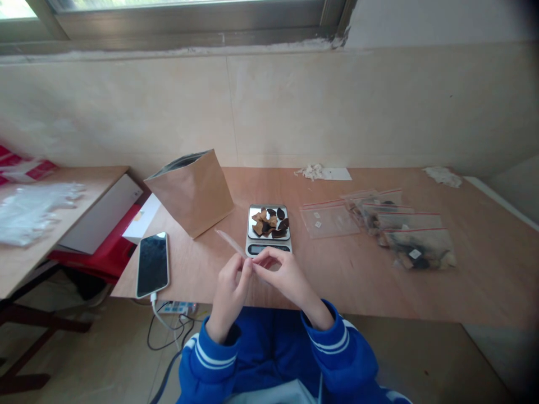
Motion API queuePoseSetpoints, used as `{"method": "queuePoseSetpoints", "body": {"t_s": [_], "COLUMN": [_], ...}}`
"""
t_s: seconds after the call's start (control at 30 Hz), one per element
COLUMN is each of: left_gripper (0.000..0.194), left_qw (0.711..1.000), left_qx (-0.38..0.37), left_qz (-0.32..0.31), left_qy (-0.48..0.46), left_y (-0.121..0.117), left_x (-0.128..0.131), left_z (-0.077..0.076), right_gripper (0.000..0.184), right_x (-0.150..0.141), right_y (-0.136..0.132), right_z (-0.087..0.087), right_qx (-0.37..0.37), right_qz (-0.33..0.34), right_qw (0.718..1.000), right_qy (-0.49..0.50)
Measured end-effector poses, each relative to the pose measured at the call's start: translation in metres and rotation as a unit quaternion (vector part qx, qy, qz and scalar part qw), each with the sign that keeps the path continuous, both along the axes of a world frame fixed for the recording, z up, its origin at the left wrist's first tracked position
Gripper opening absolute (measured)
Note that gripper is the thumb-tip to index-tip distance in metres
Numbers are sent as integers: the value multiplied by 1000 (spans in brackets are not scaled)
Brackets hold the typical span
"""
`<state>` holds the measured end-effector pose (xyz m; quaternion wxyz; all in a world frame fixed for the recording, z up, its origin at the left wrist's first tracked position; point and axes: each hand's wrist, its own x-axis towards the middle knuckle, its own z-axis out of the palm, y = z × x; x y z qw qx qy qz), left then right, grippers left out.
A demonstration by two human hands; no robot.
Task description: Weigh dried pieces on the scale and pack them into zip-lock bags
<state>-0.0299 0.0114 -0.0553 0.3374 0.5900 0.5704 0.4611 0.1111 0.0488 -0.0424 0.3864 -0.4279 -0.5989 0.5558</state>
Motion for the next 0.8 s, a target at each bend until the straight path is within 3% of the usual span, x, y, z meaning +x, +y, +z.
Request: {"method": "queuePoseSetpoints", "body": {"t_s": [0.3, 0.63, 0.7, 0.8], "left_gripper": [39, 40, 40, 40], "left_qw": [999, 995, 996, 993], "left_qx": [14, -1, 2, 6], "left_qz": [6, 29, 45, 102], "left_qy": [-29, -90, -79, -67], "left_y": [-1, 0, 1, 1], "left_x": [0, -2, -2, -6], "left_z": [-1, -7, -5, 1], "right_gripper": [36, 34, 33, 35], "right_x": [-1, -7, -8, 0], "right_y": [-1, -4, 0, 14], "right_z": [5, 8, 1, -18], "right_qx": [-23, -11, -7, 2], "right_qz": [8, 39, -3, -130], "right_qw": [999, 997, 995, 985], "right_qy": [48, 72, 96, 109]}}
